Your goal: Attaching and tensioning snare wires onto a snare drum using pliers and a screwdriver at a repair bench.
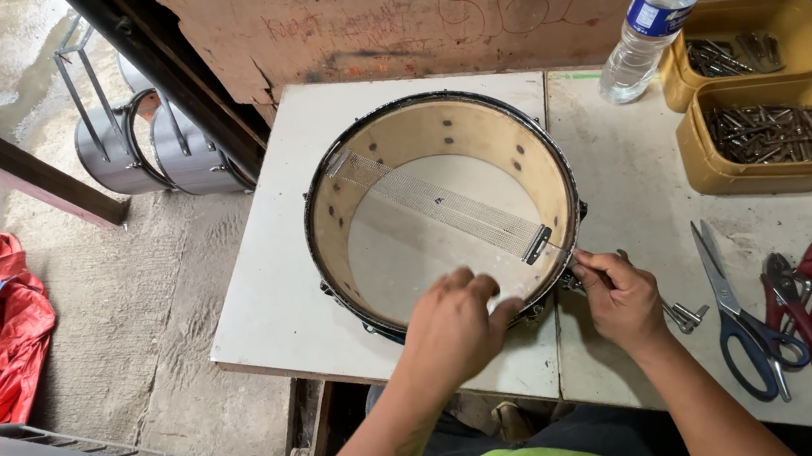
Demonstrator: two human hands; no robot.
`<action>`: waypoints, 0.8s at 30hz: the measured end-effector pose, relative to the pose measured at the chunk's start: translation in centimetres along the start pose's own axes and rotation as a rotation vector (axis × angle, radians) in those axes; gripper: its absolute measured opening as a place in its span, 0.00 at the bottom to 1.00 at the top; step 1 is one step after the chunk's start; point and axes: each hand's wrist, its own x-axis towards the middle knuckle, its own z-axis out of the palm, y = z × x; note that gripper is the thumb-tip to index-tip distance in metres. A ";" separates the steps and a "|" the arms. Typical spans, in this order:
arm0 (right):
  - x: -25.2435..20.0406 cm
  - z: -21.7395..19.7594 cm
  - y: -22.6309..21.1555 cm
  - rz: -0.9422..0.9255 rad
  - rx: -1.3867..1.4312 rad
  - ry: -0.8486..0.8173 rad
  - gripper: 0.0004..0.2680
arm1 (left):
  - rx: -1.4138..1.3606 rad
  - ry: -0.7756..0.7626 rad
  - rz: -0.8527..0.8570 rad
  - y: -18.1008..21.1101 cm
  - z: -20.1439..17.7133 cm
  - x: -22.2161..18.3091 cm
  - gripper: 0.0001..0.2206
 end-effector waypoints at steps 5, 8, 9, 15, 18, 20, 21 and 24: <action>-0.4 0.4 0.0 0.062 0.011 0.003 0.04 | 0.172 0.128 0.074 -1.1 1.0 4.0 0.14; -0.5 0.2 0.3 0.064 -0.007 0.002 0.04 | 0.197 0.098 0.073 0.1 0.3 4.9 0.22; -0.5 0.1 0.3 0.071 -0.018 -0.002 0.04 | 0.193 0.058 0.054 0.7 0.1 5.0 0.25; -0.7 0.2 0.9 0.049 0.019 0.007 0.04 | 0.209 -0.043 0.005 0.2 1.0 5.4 0.27; -0.6 0.3 0.8 0.048 0.028 0.013 0.04 | 0.197 -0.016 0.012 0.1 1.1 5.1 0.26; -0.6 0.3 0.9 0.046 0.035 0.016 0.04 | 0.201 0.028 0.040 -0.2 1.3 4.9 0.25; -0.6 0.3 1.0 0.043 0.043 0.011 0.04 | 0.205 0.073 0.061 -0.4 1.4 4.7 0.23; -0.7 0.5 0.9 0.048 0.040 0.010 0.04 | 0.193 0.149 0.083 -0.7 1.5 4.5 0.19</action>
